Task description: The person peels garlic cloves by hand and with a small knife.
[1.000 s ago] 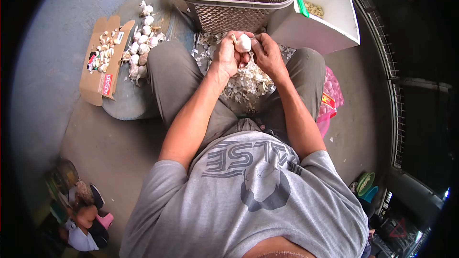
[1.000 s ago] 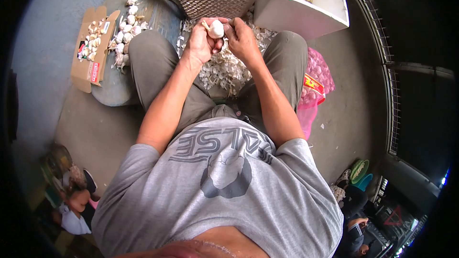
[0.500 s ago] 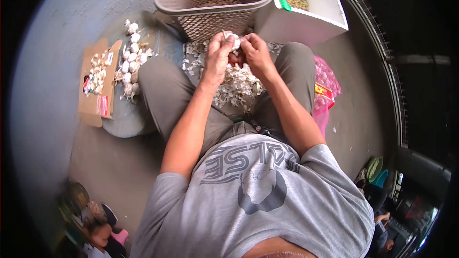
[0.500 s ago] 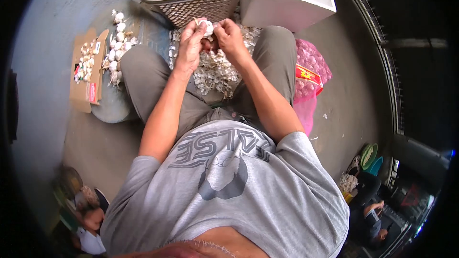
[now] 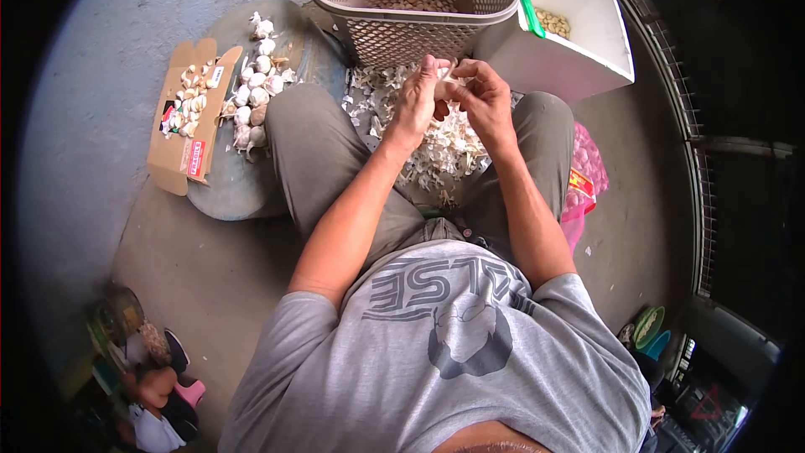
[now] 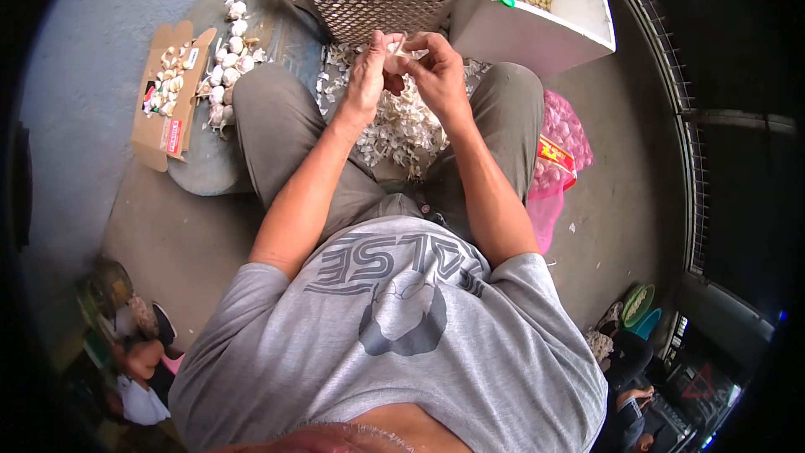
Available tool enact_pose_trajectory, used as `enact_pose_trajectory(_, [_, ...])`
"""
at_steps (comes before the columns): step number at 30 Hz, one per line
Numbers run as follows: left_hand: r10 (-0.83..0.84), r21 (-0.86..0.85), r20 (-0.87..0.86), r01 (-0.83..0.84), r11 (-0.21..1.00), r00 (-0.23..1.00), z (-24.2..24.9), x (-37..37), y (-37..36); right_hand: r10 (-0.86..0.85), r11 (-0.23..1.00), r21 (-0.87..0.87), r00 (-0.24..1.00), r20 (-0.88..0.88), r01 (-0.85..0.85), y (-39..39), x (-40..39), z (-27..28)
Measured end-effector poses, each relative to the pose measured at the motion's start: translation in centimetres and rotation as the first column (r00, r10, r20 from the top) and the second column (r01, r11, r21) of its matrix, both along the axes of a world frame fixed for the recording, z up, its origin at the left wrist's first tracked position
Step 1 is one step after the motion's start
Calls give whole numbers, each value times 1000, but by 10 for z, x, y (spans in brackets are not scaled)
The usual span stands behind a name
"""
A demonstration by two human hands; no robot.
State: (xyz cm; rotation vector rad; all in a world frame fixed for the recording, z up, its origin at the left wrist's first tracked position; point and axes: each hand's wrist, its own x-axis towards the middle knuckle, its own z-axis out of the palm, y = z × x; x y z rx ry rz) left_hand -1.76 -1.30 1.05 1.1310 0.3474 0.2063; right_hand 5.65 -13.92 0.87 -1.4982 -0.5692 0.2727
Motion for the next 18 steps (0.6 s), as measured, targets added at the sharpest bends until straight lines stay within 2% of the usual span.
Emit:
enact_pose_trajectory(4, [-71,-58,48,73,996,996,-3,4,3,-15,998,-62,998,-66,11,-6,13,-3])
enact_pose_trajectory(7, [-38,-193,46,46,980,998,-11,4,1,-26,992,-122,997,-77,17,-7,12,0])
enact_pose_trajectory(10, [-25,-207,62,37,978,998,-18,5,4,-9,996,83,998,-64,14,-2,7,0])
enact_pose_trajectory(12, [0,-198,52,10,980,999,-13,6,4,-31,999,-31,998,57,33,-3,3,10])
enact_pose_trajectory(14, [20,-174,40,-13,985,999,-8,4,4,-42,996,-74,997,71,47,-1,1,11])
enact_pose_trajectory(16, [-12,-186,33,18,982,999,-4,2,5,-51,998,-46,998,-22,50,2,5,3])
enact_pose_trajectory(18, [-41,-211,30,46,976,999,0,1,6,-31,996,-88,1000,4,31,-1,13,0])
